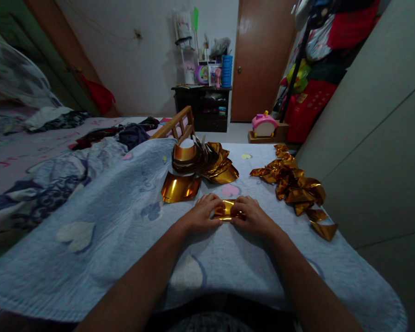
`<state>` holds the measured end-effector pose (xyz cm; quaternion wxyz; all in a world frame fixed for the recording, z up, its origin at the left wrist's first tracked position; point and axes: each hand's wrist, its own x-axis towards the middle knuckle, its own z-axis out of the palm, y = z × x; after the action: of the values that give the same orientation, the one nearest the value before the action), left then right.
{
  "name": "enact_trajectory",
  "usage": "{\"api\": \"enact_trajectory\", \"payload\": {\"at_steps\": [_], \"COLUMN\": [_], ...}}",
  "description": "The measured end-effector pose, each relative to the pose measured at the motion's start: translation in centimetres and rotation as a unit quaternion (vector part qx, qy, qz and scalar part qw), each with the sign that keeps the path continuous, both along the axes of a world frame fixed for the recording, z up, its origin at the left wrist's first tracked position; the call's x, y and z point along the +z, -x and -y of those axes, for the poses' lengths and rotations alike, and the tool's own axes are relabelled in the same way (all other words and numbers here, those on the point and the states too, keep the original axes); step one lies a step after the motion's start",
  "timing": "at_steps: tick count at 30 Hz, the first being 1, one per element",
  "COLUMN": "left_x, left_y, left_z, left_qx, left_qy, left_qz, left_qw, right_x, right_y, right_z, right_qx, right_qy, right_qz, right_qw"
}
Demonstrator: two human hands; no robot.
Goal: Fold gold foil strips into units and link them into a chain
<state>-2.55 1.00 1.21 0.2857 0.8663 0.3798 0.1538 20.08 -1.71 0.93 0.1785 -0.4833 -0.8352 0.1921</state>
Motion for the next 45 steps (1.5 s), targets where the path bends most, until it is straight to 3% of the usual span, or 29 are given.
{"api": "enact_trajectory", "payload": {"at_steps": [11, 18, 25, 34, 45], "left_x": [-0.4, -0.7, -1.0, 0.4, 0.1], "left_y": [-0.3, -0.3, -0.1, -0.4, -0.4], "left_z": [-0.1, 0.0, -0.2, 0.2, 0.1], "left_qx": [0.000, 0.010, -0.004, 0.014, 0.018], "left_qy": [-0.048, -0.003, -0.012, -0.044, 0.000], "left_qz": [0.034, 0.032, 0.027, 0.054, 0.000], "left_qw": [0.998, 0.999, 1.000, 0.997, 1.000], "right_x": [-0.7, 0.0, 0.4, -0.7, 0.2], "right_y": [-0.2, -0.3, -0.7, -1.3, -1.0], "right_z": [-0.5, 0.0, 0.0, -0.4, -0.3], "right_qx": [0.003, -0.030, -0.047, -0.028, -0.005], "right_qy": [-0.005, 0.009, 0.030, 0.004, 0.028], "right_qz": [-0.016, -0.004, 0.006, -0.047, -0.038], "right_qw": [1.000, 0.999, 0.998, 0.998, 0.999]}}
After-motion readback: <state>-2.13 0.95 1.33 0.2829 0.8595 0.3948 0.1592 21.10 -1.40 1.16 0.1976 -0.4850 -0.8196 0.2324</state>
